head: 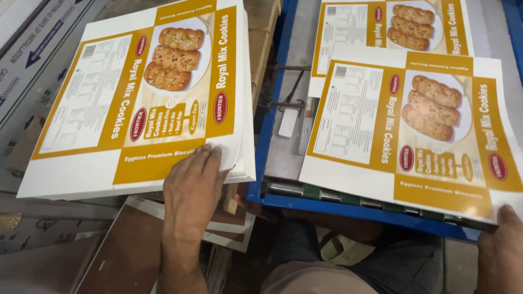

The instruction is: The person takes printed product packaging sheets one at a time from a stack on the left and places them onto a conveyor belt on the right.

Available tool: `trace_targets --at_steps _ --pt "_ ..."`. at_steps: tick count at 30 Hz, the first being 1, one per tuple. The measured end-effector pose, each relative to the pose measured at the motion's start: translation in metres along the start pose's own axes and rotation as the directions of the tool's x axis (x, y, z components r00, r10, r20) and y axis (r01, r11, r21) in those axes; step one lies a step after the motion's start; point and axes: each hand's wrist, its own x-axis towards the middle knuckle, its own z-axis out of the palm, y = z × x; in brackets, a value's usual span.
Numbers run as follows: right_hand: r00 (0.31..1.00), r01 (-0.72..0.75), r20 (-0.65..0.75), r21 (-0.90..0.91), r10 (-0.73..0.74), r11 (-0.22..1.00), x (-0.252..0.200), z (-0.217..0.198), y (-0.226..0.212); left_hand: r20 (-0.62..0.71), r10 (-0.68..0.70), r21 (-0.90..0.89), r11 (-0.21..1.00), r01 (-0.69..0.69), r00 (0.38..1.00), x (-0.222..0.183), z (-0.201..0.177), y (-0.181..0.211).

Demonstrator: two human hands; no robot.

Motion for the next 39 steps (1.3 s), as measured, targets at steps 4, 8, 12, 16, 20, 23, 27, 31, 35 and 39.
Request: trace_targets --at_steps 4,8,12,16,20,23,27,31,35,39 --pt "0.999 -0.021 -0.029 -0.082 0.019 0.996 -0.025 -0.028 0.012 -0.042 0.009 0.029 1.0 -0.007 0.999 -0.001 0.0 -0.001" --pt "0.979 -0.141 -0.159 -0.072 0.128 0.987 -0.045 -0.061 0.019 -0.029 -0.011 -0.004 1.0 0.011 1.0 -0.005 -0.004 0.002" --pt "0.997 0.031 -0.074 -0.051 -0.035 0.998 -0.071 -0.074 0.02 -0.045 -0.014 0.057 0.998 0.017 0.999 -0.008 0.0 0.007" --pt "0.951 0.302 0.093 -0.062 -0.295 0.951 -0.086 -0.038 0.002 -0.051 -0.031 0.081 0.996 0.035 0.998 -0.008 0.004 0.001" --pt "0.947 0.316 0.048 0.053 -0.319 0.947 -0.066 0.014 -0.019 0.0 -0.073 0.063 0.995 0.073 0.997 -0.011 0.003 -0.004" --pt "0.976 0.218 -0.012 0.108 -0.218 0.97 -0.044 0.039 -0.017 0.013 -0.082 0.067 0.994 0.081 0.997 -0.012 0.006 -0.004" --pt "0.999 0.007 0.035 0.077 -0.009 0.997 -0.036 0.063 0.0 0.046 -0.104 0.073 0.992 0.1 0.993 -0.013 0.006 -0.002" --pt "0.974 -0.166 0.143 -0.086 0.177 0.982 -0.069 0.076 0.021 0.092 -0.093 0.081 0.993 0.086 0.991 -0.013 0.005 -0.004" --pt "0.902 -0.237 0.323 -0.182 0.285 0.954 -0.096 0.088 0.031 0.13 0.0 -0.105 0.994 0.014 0.991 -0.01 -0.006 -0.034" --pt "0.85 -0.25 0.422 -0.203 0.315 0.947 -0.115 0.114 0.02 -0.041 -0.188 -0.347 0.924 0.162 0.981 -0.009 -0.024 -0.057"
